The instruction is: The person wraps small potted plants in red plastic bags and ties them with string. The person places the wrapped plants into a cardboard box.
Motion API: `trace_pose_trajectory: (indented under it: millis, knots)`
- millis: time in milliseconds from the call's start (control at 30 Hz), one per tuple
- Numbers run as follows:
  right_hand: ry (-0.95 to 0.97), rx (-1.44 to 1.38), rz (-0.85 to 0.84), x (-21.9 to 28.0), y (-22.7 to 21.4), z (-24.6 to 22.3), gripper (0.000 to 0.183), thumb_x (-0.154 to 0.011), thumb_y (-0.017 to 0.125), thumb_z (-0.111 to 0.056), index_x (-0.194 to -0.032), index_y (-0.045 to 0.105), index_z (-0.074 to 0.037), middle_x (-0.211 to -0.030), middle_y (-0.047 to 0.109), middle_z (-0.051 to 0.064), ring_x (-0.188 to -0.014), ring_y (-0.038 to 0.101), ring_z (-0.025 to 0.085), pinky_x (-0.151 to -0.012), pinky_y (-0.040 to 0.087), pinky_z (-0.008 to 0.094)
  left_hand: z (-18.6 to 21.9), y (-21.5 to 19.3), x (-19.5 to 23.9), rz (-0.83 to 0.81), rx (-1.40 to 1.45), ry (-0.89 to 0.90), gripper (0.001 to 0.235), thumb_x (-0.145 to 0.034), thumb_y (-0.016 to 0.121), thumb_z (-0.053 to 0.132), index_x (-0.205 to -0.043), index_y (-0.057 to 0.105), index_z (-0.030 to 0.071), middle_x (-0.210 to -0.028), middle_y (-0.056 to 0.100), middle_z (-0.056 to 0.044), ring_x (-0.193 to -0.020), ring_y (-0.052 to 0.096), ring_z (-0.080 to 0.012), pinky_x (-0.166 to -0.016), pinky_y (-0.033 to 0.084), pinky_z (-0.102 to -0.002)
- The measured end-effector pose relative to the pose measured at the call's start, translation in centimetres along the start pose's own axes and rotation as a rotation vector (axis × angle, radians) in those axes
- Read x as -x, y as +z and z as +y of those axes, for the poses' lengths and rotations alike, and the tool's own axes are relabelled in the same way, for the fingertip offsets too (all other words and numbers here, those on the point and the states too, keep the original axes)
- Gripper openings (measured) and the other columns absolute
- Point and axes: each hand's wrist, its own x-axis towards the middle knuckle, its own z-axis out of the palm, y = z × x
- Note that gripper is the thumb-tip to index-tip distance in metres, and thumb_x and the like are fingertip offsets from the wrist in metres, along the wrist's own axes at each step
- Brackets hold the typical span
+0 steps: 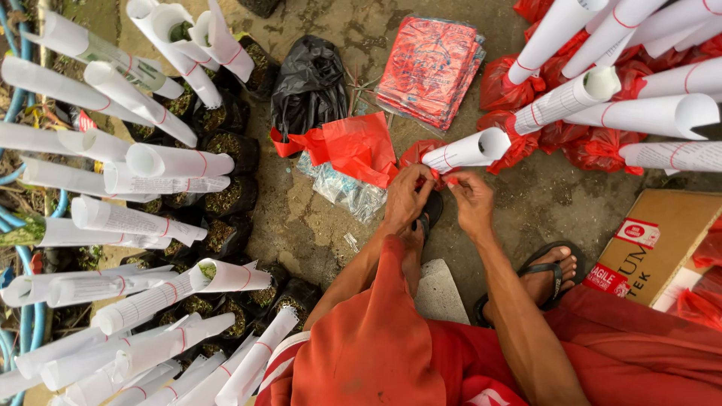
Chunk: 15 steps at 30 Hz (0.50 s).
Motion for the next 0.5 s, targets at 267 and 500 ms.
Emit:
trace_pose_trajectory:
  millis: [267, 500]
  knots:
    - [-0.613, 0.886, -0.013, 2.7, 1.5, -1.4, 0.025, -0.086, 0.068, 0.005, -0.111, 0.068, -0.002, -0.122, 0.061, 0.013, -0.1, 0.062, 0.034, -0.087, 0.054, 0.044, -3.4, -1.0, 0.1, -0.087, -0.117, 0.413, 0.022, -0.092, 0.071, 0.008, -0.102, 0.052, 0.004, -0.096, 0.066, -0.011, -0.091, 0.067, -0.0328, -0.078, 0.056, -0.041]
    - [-0.662, 1.023, -0.204, 2.4, 0.2, -1.1, 0.032, -0.079, 0.068, 0.003, -0.111, 0.069, 0.001, -0.128, 0.062, 0.013, -0.096, 0.061, 0.03, -0.086, 0.054, 0.043, -4.4, -0.7, -1.0, -0.235, -0.294, 0.458, 0.023, -0.092, 0.072, 0.008, -0.102, 0.052, 0.004, -0.084, 0.062, -0.016, -0.08, 0.065, -0.0365, -0.072, 0.054, -0.045]
